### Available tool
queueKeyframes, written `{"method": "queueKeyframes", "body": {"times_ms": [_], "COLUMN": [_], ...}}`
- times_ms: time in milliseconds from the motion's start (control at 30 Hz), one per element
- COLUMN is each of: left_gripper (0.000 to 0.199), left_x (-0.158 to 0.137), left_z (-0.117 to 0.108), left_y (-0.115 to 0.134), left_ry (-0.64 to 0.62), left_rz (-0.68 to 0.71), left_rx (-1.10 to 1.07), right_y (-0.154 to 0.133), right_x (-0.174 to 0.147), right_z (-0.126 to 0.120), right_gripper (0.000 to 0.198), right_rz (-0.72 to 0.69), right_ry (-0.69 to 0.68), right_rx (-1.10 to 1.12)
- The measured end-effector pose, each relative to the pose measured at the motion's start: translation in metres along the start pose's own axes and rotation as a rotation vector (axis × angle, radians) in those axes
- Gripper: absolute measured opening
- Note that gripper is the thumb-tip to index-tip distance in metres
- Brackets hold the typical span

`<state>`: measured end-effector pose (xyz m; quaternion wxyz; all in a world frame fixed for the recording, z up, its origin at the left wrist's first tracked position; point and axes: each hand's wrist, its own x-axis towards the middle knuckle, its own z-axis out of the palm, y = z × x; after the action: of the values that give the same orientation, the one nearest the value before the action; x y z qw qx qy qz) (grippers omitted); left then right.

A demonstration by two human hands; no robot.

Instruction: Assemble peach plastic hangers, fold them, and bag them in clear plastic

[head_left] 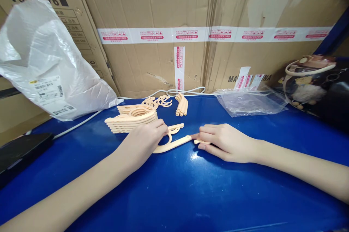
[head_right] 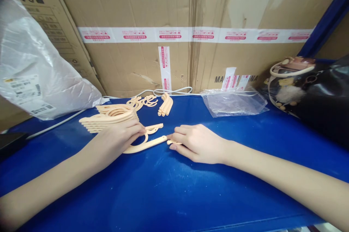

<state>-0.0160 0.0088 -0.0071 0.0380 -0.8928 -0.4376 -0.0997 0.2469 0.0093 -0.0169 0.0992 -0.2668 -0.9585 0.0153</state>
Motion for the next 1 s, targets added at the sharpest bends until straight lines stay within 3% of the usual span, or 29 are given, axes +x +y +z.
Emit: {"method": "queueKeyframes", "body": {"times_ms": [167, 400, 567, 700, 1000], "left_gripper": [0.026, 0.023, 0.022, 0.028, 0.021], "left_x": [0.001, -0.004, -0.009, -0.010, -0.006], "left_z": [-0.007, -0.008, -0.007, -0.003, -0.001], "left_y": [0.001, 0.004, 0.011, 0.012, 0.014], "left_ry": [-0.156, -0.119, 0.052, -0.016, -0.121], "left_rz": [-0.002, 0.006, 0.142, 0.239, 0.179], "left_rx": [0.212, 0.191, -0.076, -0.250, -0.429], "right_y": [-0.005, -0.006, -0.006, -0.009, -0.015], "right_x": [-0.004, -0.005, -0.002, -0.001, -0.001], "right_z": [-0.003, -0.002, -0.001, -0.001, -0.003], "right_gripper": [0.036, 0.029, 0.037, 0.046, 0.040], "right_rz": [-0.111, 0.047, 0.064, 0.112, 0.211], "right_ry": [-0.023, 0.027, 0.071, 0.058, 0.036], "right_rx": [0.058, 0.075, 0.017, -0.055, 0.147]}}
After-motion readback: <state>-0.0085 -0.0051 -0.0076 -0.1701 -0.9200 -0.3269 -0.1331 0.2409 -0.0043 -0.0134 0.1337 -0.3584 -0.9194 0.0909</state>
